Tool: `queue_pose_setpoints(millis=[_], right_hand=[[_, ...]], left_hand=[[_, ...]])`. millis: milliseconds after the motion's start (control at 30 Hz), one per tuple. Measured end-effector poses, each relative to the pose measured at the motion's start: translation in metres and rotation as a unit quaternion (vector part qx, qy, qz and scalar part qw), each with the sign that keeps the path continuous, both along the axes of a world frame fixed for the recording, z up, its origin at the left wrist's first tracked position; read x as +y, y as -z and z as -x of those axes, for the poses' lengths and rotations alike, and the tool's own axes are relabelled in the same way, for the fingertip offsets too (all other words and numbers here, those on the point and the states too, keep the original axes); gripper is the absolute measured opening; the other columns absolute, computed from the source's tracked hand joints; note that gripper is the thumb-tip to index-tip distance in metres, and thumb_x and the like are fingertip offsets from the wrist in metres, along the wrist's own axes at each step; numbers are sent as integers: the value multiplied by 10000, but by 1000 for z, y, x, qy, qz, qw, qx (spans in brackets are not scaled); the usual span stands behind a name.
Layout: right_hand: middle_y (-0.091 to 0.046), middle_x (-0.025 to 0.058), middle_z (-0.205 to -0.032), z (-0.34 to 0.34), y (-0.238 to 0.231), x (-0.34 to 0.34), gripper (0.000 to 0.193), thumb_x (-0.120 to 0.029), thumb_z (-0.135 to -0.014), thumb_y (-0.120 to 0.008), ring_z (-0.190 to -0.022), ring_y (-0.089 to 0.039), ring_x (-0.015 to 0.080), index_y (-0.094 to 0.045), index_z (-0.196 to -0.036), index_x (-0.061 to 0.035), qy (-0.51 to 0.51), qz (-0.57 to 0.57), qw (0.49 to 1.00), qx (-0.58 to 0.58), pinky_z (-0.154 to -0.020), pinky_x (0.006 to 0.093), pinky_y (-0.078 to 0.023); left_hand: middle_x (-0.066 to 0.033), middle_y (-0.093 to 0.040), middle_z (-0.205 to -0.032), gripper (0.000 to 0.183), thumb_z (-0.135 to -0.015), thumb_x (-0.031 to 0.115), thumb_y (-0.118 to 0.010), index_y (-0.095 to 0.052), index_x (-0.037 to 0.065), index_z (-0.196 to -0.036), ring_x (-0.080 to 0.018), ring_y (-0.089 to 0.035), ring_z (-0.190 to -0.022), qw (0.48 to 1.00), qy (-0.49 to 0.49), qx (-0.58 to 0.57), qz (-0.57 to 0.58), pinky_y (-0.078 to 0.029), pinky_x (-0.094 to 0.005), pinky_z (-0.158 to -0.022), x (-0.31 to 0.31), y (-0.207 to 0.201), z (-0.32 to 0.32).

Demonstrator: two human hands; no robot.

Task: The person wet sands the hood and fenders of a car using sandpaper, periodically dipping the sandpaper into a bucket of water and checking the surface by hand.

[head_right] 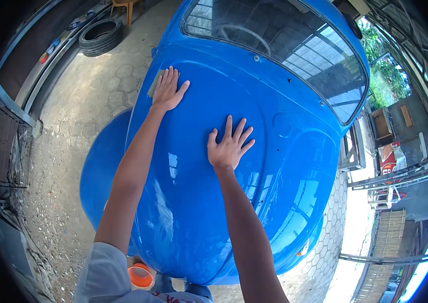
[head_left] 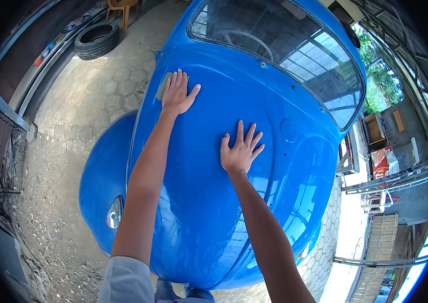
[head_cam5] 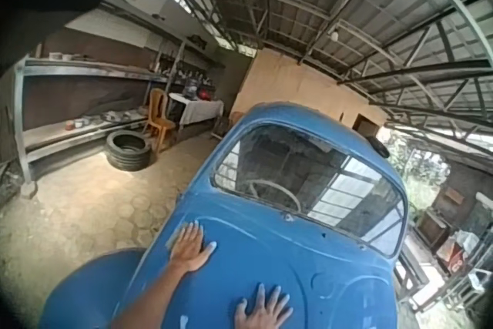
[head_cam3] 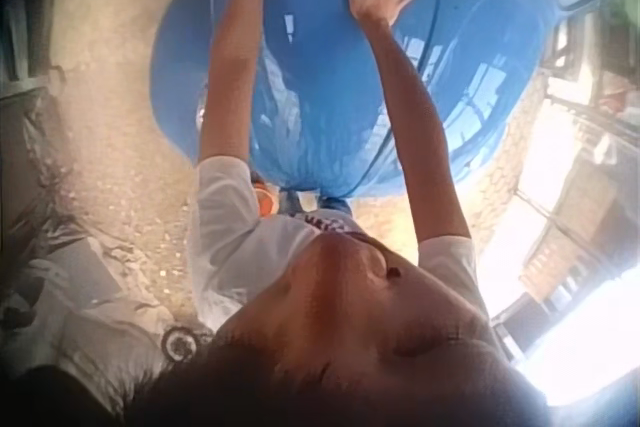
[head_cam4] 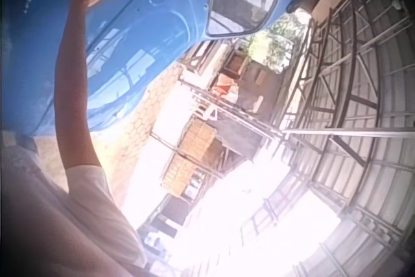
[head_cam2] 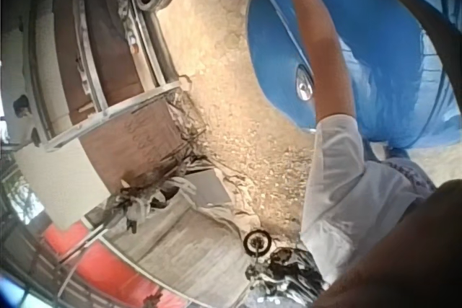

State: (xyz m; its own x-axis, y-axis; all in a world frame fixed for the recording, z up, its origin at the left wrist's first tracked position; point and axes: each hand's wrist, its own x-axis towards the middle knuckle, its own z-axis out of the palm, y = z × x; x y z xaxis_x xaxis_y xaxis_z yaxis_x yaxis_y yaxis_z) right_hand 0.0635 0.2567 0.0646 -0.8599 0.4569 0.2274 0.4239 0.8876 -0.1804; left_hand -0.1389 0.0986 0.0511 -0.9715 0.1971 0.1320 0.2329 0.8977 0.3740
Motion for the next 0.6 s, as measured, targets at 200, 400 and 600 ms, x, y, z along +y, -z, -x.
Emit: queue_pose_setpoints(millis=[200,400,600], right_hand=[[-204,185,-1662,4,-3,23,662,-472,-978,-437,-1538,-90,446,-354,-1577,-202,20,-19,999,17,-1215,631,-32],[-187,177,-1669,-2,2,23,664,-475,-978,-430,-1541,-83,441,-353,-1579,-203,20,-11,1000,10,-1216,631,-16],[-193,178,-1667,2,1,6,661,-474,-978,-430,-1540,-86,442,-357,-1577,-203,9,1,1000,12,-1217,630,-19]], left_hand=[[-183,-175,-1671,807,-1033,553,-374,-226,-20,-1581,-299,-125,-1559,989,106,73,-72,-104,-440,-1270,-6,24,-124],[-198,-223,-1656,796,-1019,517,-451,-267,-26,-1570,-325,-182,-1548,983,147,82,-77,-130,-474,-1257,-27,33,-193],[-135,-178,-1680,784,-1035,562,-350,-230,25,-1593,-275,-133,-1560,996,52,70,-37,-109,-420,-1271,7,14,-39]])
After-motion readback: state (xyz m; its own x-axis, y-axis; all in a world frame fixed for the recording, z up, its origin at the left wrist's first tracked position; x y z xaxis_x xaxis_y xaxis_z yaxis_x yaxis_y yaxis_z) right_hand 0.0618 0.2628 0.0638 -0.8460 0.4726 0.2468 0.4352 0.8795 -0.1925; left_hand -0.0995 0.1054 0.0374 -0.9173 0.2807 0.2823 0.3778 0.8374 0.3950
